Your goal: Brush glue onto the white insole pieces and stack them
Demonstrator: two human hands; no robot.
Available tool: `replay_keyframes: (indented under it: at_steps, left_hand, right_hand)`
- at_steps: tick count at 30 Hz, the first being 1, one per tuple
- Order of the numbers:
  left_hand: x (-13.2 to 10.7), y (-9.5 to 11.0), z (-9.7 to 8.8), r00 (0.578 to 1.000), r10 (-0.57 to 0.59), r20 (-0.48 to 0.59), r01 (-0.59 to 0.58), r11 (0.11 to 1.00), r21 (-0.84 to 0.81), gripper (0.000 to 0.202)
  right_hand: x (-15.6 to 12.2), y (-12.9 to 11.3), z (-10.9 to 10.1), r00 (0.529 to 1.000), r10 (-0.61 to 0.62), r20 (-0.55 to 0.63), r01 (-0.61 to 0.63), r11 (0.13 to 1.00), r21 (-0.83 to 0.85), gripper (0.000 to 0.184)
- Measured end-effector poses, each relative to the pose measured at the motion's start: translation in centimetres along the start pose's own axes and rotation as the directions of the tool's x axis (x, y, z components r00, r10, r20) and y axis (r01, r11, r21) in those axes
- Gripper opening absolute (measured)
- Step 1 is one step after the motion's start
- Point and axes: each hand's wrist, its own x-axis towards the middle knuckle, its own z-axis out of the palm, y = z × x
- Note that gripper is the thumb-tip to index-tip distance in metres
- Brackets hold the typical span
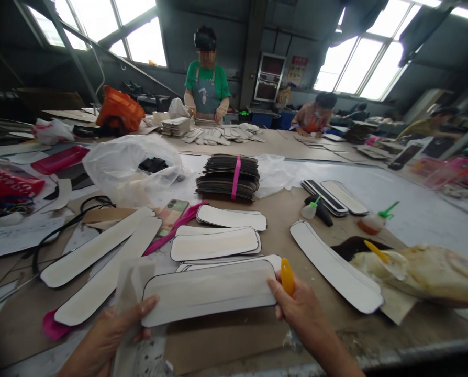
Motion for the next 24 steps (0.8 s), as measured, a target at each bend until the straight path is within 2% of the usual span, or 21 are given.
replay_keyframes:
  at_steps: [4, 13, 17, 24]
  left_hand:
    - [0.1, 0.0, 0.1, 0.999, 0.011, -0.036, -0.009, 0.999, 0.041, 0.041]
    - [0.1, 0.1, 0.6, 0.997, 0.015, -0.081, -0.009, 0.997, 0.075, 0.045]
    - [0.2, -0.1, 0.6, 0.994, 0.003, -0.109, 0.008, 0.995, 0.102, 0.051]
    - [0.2, 0.0, 0.8, 0.987, 0.013, -0.159, 0.005, 0.994, 0.113, 0.045]
  right_hand:
    - [0.2, 0.0, 0.2, 0.999, 0.035, -0.010, -0.035, 0.999, 0.013, 0.040]
    - [0.6, 0.1, 0.3, 0.999, 0.041, 0.004, -0.041, 0.996, -0.082, 0.037]
    - [0.7, 0.1, 0.5, 1.000, 0.021, -0.015, -0.022, 0.994, -0.107, 0.035]
    - [1.1, 0.3, 0.5, 1.000, -0.020, -0.019, 0.017, 0.992, -0.122, 0.032]
